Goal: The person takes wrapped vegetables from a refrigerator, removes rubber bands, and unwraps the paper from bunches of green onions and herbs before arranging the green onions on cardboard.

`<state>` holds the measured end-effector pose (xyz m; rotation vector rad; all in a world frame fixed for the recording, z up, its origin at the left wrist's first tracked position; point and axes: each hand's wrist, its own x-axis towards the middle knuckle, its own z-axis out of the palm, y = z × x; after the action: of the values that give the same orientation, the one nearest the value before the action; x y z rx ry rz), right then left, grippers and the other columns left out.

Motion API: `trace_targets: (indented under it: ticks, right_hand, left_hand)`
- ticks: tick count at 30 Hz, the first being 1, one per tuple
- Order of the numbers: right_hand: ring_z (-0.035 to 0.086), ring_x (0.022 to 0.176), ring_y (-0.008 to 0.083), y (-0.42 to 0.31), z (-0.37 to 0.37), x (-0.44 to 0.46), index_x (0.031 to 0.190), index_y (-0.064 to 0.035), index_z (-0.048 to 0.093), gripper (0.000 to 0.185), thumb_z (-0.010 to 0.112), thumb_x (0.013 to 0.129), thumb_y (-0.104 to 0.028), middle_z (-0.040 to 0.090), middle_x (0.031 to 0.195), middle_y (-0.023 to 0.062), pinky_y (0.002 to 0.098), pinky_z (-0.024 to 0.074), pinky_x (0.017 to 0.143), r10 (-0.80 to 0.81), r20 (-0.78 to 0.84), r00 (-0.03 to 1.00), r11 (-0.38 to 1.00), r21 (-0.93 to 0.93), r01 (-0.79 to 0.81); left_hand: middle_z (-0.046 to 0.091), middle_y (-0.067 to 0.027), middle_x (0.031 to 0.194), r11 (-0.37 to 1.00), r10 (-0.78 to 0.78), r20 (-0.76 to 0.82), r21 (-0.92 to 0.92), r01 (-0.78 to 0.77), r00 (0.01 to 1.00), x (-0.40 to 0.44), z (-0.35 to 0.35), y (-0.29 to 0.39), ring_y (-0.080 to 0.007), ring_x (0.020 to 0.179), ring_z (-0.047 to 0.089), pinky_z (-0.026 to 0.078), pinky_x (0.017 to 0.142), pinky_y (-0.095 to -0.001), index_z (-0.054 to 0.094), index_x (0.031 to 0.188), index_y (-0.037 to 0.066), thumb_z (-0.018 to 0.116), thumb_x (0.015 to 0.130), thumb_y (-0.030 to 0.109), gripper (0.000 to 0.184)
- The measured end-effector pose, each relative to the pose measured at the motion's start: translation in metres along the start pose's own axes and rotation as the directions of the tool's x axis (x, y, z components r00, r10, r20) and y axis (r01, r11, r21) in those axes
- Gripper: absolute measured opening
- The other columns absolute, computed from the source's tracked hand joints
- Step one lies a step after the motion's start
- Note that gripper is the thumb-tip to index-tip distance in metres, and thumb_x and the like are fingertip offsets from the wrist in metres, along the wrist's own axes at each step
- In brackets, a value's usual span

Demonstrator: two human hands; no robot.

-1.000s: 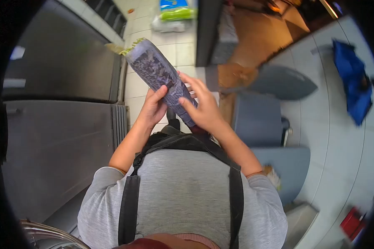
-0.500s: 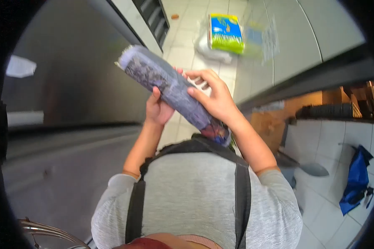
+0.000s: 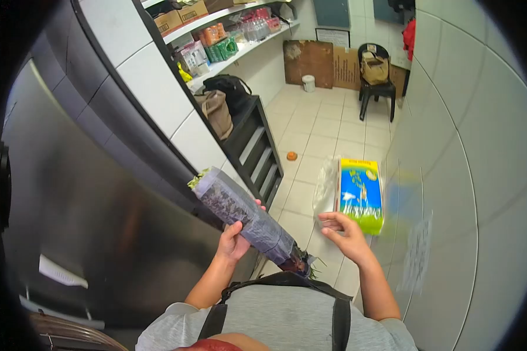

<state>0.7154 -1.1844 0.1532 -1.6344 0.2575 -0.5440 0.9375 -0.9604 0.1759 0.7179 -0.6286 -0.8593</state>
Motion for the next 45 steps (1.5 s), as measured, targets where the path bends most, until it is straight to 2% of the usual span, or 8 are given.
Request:
trace_targets:
  ticks: [6,13,17,22,31,37,41,45]
  right_hand:
    - [0.058,0.117,0.0211,-0.036,-0.02,0.173,0.128,-0.0075,0.064,0.039,0.071,0.09,-0.015,0.063,0.125,0.0066,0.036,0.0469,0.098,-0.171,0.229,0.958,0.943,-0.243,0.226]
    - [0.047,0.136,0.0235,-0.028,-0.052,0.382,0.142,-0.0094,0.054,0.056,0.072,0.09,-0.016,0.054,0.143,0.0096,0.0428,0.0388,0.112,-0.197,0.168,0.966,0.938,-0.255,0.235]
    - [0.03,0.148,0.0336,-0.054,-0.073,0.474,0.148,-0.0126,0.046,0.073,0.078,0.083,-0.019,0.042,0.154,0.0127,0.049,0.026,0.12,-0.385,0.202,0.9,0.721,-0.542,0.431]
    - [0.026,0.149,0.0382,-0.042,-0.099,0.633,0.146,-0.0109,0.048,0.073,0.08,0.081,-0.018,0.043,0.154,0.0126,0.0498,0.0255,0.12,-0.418,0.258,0.871,0.777,-0.396,0.49]
    - [0.033,0.144,0.0399,-0.192,-0.115,1.014,0.138,-0.0102,0.054,0.064,0.078,0.079,-0.01,0.052,0.144,0.0126,0.0519,0.0292,0.118,-0.801,0.544,0.252,0.097,-0.298,0.95]
    - [0.037,0.141,0.0372,-0.317,-0.089,1.254,0.138,-0.0126,0.054,0.063,0.077,0.079,-0.017,0.052,0.142,0.0126,0.0508,0.0338,0.114,-0.846,0.514,-0.141,-0.414,-0.467,0.781]
    - [0.05,0.13,0.0346,-0.431,-0.026,1.394,0.137,-0.0135,0.057,0.06,0.073,0.083,-0.033,0.06,0.131,0.0134,0.0468,0.0408,0.107,-0.839,0.544,-0.014,-0.495,-0.752,0.435]
    - [0.058,0.119,0.0285,-0.496,-0.005,1.445,0.11,-0.0093,0.068,0.024,0.058,0.091,-0.02,0.064,0.12,0.0106,0.0448,0.0427,0.102,-0.873,0.478,0.096,-0.424,-0.841,0.336]
  left_hand:
    - [0.044,-0.0172,0.149,0.994,0.097,-0.016,0.053,-0.096,0.995,0.117,-0.022,0.018,-0.0335,0.141,0.042,0.032,0.118,-0.0486,0.029,0.152,0.003,0.08,0.077,0.016,0.092]
    - [0.041,-0.0171,0.151,0.985,0.157,0.008,0.074,-0.157,0.988,0.274,-0.062,0.063,-0.0332,0.143,0.039,0.031,0.119,-0.048,0.025,0.154,0.004,0.078,0.076,0.01,0.095]
    - [0.042,-0.0174,0.151,0.968,0.252,0.017,-0.001,-0.252,0.968,0.363,-0.067,0.093,-0.0333,0.143,0.039,0.031,0.119,-0.0487,0.029,0.154,0.005,0.078,0.076,0.009,0.092]
    - [0.044,-0.0175,0.149,0.892,0.451,-0.047,0.051,-0.449,0.891,0.474,-0.08,0.13,-0.0349,0.141,0.04,0.032,0.118,-0.0493,0.029,0.153,0.002,0.083,0.073,0.022,0.098]
    - [0.043,-0.016,0.151,0.581,0.814,-0.248,0.369,-0.725,0.526,0.65,-0.11,0.183,-0.035,0.14,0.041,0.031,0.118,-0.0486,0.027,0.154,0.003,0.081,0.077,0.042,0.102]
    - [0.042,-0.0143,0.151,0.404,0.915,-0.282,0.616,-0.676,0.29,0.736,-0.098,0.196,-0.0344,0.138,0.043,0.032,0.117,-0.0477,0.026,0.155,0.003,0.076,0.081,0.048,0.1]
    - [0.039,-0.0147,0.152,0.295,0.953,-0.263,0.706,-0.643,0.149,0.761,-0.091,0.193,-0.0331,0.14,0.041,0.033,0.117,-0.0468,0.022,0.156,0.004,0.074,0.083,0.047,0.099]
    - [0.042,-0.0144,0.15,0.233,0.917,-0.385,0.727,-0.646,-0.102,0.784,-0.072,0.184,-0.033,0.138,0.043,0.032,0.118,-0.0465,0.024,0.155,0.005,0.081,0.075,0.042,0.105]
